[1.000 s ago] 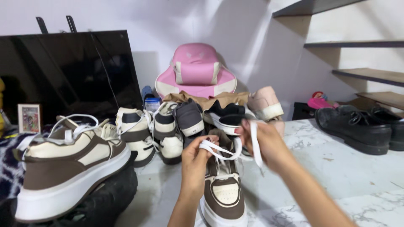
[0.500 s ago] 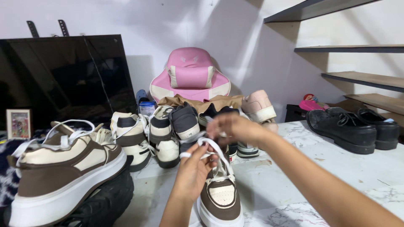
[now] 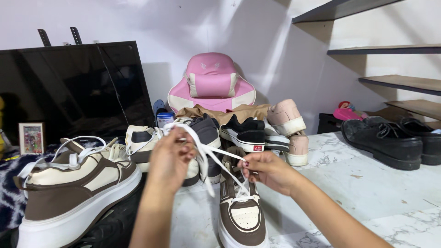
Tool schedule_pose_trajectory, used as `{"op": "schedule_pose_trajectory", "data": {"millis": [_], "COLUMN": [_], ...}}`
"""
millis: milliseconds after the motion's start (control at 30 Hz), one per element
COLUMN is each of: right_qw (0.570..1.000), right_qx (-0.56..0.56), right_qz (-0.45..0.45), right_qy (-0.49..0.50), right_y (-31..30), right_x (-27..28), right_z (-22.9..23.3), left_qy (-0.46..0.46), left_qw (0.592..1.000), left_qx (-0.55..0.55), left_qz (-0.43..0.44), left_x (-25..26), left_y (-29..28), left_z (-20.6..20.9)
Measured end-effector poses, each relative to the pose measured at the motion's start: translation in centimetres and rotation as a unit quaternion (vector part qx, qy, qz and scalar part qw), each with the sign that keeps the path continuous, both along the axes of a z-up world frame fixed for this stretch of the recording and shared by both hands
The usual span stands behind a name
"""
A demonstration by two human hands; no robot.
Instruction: The person unlaces a black boot and places it aside, then picks up a brown and white sneaker and begins to lace it. The person threads the laces through the eyelets and ties a knot, then continues to adjust the laces.
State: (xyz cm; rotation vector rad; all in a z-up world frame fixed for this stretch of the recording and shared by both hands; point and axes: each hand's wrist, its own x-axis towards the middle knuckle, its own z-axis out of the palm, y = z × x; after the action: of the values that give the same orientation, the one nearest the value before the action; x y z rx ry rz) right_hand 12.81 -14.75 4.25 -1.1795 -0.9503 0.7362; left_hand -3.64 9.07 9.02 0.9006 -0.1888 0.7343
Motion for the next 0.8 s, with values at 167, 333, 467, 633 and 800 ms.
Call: {"op": "schedule_pose_trajectory", "data": {"millis": [167, 333, 467, 633, 800], "right_qw": [0.991, 0.960, 0.947, 0.967, 0.855], "right_qx": [0.064, 0.149, 0.161, 0.013, -0.091], "right_qz": [0.013, -0.029, -0.075, -0.200, -0.449], "right_qy": [0.116, 0.234, 0.267, 0.160, -0.245], "right_y": [-1.0, -2.1, -5.1, -8.8, -7.5], "right_x": [-0.1, 2.6, 6.5, 9.9, 6.7], "right_z": [-1.4, -2.5, -4.0, -4.0, -4.2], "left_qy": [-0.039, 0.168, 0.488, 0.373, 0.156], "left_qw": [0.996, 0.923, 0.599, 0.680, 0.761], "left_qx": [-0.022, 0.102, 0.414, 0.539, 0.602], "left_qz": [0.079, 0.329, 0.481, 0.329, 0.186], "left_x": [-0.4, -0.2, -2.6, -2.4, -0.3], "left_y": [4.6, 6.4, 4.9, -0.8, -5.9], "left_z": [-1.3, -3.6, -4.8, -4.3, -5.9]}}
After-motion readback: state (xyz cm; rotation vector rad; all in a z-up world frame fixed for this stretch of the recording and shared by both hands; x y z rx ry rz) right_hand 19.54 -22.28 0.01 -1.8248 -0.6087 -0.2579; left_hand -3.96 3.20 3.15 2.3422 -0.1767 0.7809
